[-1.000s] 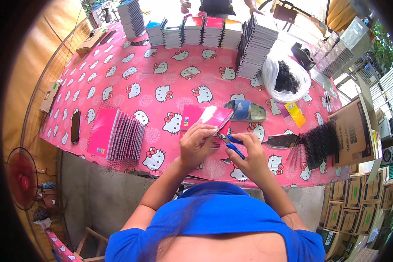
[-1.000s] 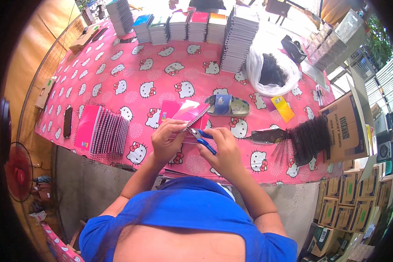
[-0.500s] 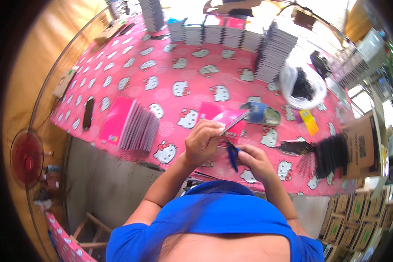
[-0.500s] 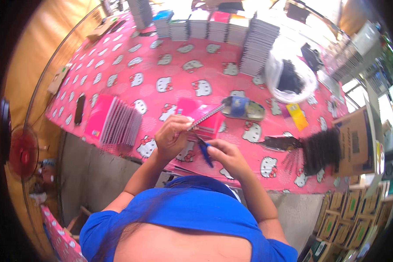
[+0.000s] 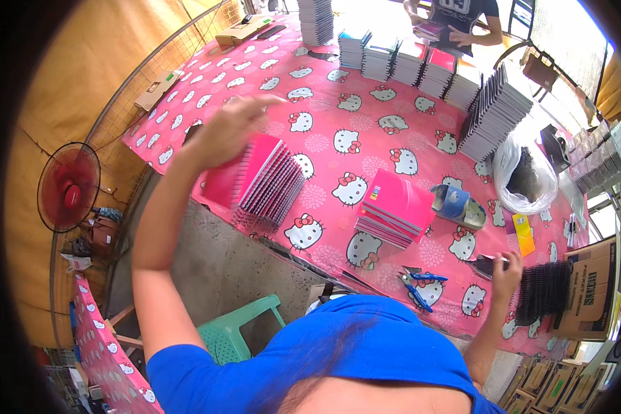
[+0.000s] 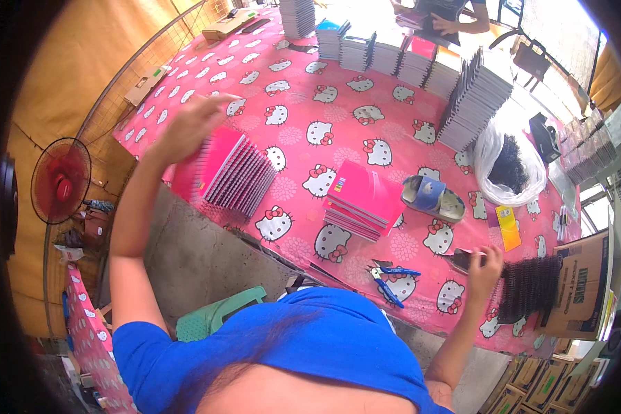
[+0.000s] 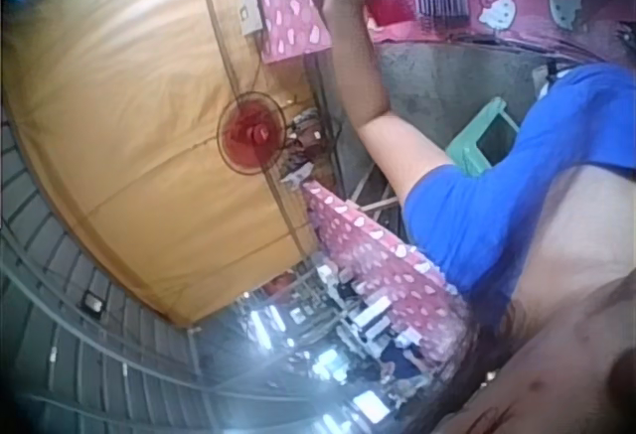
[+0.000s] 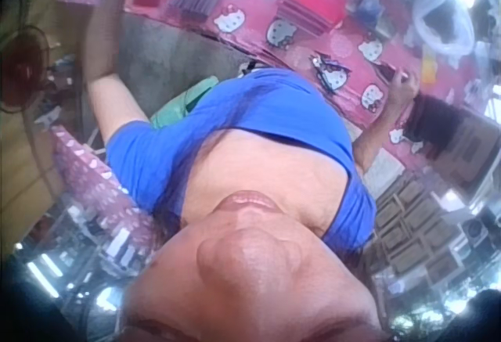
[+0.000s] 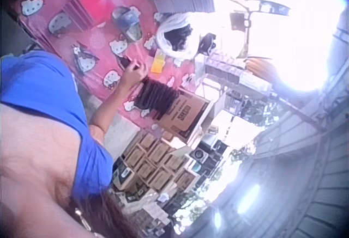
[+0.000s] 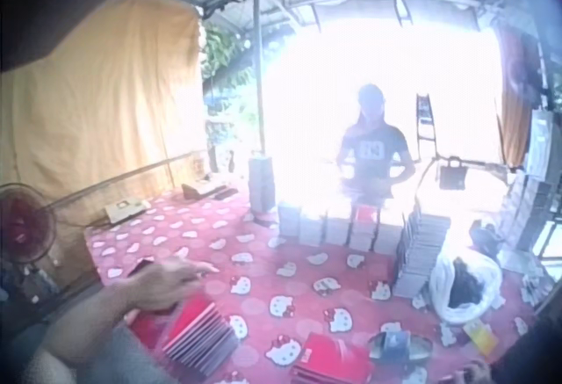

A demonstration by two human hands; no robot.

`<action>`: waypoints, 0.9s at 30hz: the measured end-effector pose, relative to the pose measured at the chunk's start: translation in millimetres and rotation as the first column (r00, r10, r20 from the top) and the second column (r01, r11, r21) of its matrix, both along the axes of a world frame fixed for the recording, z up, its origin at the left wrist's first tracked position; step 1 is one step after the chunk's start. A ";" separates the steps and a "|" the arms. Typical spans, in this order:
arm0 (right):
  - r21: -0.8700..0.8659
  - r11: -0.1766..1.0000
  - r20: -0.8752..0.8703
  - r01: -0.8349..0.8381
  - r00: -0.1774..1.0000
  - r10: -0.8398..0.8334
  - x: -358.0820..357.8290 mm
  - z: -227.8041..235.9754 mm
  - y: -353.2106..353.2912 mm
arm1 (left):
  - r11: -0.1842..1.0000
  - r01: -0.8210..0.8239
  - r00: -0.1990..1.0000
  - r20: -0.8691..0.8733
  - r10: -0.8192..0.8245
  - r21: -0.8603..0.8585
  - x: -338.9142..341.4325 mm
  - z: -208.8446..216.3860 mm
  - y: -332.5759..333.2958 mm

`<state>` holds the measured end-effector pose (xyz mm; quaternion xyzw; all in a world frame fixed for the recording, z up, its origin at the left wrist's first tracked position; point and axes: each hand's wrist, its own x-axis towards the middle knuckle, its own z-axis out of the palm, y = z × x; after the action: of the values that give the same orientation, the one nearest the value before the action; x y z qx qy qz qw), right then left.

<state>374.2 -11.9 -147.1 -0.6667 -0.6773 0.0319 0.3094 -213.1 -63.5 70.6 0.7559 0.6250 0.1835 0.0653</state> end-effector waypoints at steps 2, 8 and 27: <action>-0.054 0.980 0.079 0.190 0.979 -0.185 48.2 -9.8 12.7 | 0.985 0.173 0.983 -0.072 -0.171 0.023 -21.2 -67.6 21.9; -0.228 0.751 0.386 0.620 0.765 -0.515 67.9 -28.2 -5.5 | 0.959 0.265 0.964 0.011 -0.265 -0.106 -22.3 -74.8 36.5; 0.060 0.966 0.125 0.250 0.959 -0.256 88.8 12.5 9.2 | 0.989 0.114 0.993 -0.003 -0.114 0.090 219.9 -162.9 116.1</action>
<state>463.1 -2.8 -134.7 -0.7415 -0.6060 -0.0666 0.2801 6.8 52.6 -92.3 0.7924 0.5718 0.2081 0.0423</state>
